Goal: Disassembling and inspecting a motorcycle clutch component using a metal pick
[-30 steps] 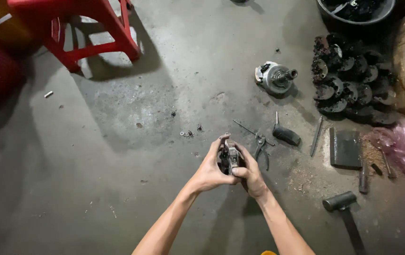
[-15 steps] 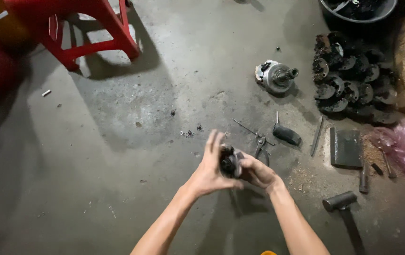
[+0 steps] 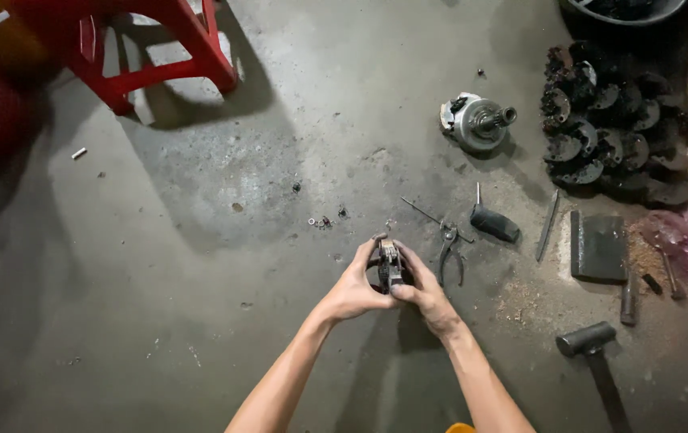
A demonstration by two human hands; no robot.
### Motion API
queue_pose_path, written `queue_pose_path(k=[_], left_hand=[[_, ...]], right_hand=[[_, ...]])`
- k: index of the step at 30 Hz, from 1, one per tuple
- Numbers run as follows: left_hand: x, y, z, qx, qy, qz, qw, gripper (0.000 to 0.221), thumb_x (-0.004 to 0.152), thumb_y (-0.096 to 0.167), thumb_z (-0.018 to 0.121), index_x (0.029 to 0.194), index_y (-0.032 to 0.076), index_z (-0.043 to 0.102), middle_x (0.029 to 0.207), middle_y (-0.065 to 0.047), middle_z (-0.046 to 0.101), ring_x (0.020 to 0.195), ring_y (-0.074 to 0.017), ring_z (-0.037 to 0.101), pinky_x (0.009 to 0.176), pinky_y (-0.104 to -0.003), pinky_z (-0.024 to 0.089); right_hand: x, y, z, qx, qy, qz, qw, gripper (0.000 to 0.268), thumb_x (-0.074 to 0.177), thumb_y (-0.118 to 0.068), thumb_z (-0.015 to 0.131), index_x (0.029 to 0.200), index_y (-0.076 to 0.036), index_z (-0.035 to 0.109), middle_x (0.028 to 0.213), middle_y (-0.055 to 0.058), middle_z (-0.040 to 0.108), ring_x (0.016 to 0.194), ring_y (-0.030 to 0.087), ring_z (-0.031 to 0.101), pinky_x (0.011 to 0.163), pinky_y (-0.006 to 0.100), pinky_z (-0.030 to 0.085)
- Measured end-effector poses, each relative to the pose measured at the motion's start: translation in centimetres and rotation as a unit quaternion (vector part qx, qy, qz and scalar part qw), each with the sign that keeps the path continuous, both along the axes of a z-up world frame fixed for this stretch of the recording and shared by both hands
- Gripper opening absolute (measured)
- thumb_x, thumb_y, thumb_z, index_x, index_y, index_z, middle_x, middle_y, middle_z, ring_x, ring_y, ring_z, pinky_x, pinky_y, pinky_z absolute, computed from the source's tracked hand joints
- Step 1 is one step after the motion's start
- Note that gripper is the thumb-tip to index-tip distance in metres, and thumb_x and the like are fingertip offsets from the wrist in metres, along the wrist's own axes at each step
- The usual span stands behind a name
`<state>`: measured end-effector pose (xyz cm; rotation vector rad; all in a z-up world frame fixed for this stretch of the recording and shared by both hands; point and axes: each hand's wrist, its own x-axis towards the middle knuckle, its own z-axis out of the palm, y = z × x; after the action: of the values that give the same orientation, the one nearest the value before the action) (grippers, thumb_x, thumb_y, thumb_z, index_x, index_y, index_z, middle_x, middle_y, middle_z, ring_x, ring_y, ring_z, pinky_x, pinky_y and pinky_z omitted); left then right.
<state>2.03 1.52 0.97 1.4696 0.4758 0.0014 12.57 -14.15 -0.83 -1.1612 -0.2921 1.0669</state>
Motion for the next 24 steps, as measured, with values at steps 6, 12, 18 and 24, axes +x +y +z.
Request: queue_pose_path(k=[6,12,18,24], left_hand=[[-0.2,-0.4,3.5,-0.022,-0.043,0.020,0.999,0.118,0.051,0.018,0.097,0.155,0.011,0.042,0.149,-0.018,0.042,0.134,-0.0470,0.044,0.105,-0.056,0.052],[0.0,-1.3,4.1,0.006,-0.051,0.048,0.998,0.114,0.048,0.021,0.099,0.151,0.015,0.049,0.145,-0.011,0.049,0.138,-0.0354,0.045,0.116,-0.052,0.042],[0.3,-1.2,2.0,0.103,0.035,0.044,0.993,0.114,0.053,0.035,0.097,0.151,0.006,0.046,0.143,-0.025,0.048,0.137,-0.0474,0.045,0.113,-0.056,0.046],[2.6,0.4,-2.0,0.503,0.317,-0.088,0.799,0.126,0.050,0.051,0.099,0.151,0.006,0.040,0.130,-0.019,0.045,0.118,-0.0490,0.053,0.077,-0.062,0.062]], right_hand=[[-0.4,0.3,2.6,0.002,-0.044,-0.002,0.999,0.094,0.067,-0.017,0.078,0.155,-0.010,0.044,0.146,0.018,0.052,0.127,0.032,0.051,0.083,0.055,0.064],[-0.1,0.0,0.5,0.010,-0.002,-0.039,0.999,0.090,0.068,-0.012,0.075,0.153,-0.010,0.044,0.143,0.017,0.053,0.120,0.028,0.054,0.077,0.054,0.065],[0.4,-0.4,0.0,-0.032,-0.049,0.034,0.998,0.080,0.085,-0.023,0.071,0.159,-0.012,0.040,0.155,0.020,0.046,0.137,0.031,0.045,0.099,0.051,0.055],[3.0,-4.0,-4.5,-0.259,-0.264,-0.075,0.926,0.028,0.087,-0.016,0.082,0.113,-0.006,0.079,0.103,0.018,0.079,0.101,0.030,0.076,0.086,0.039,0.063]])
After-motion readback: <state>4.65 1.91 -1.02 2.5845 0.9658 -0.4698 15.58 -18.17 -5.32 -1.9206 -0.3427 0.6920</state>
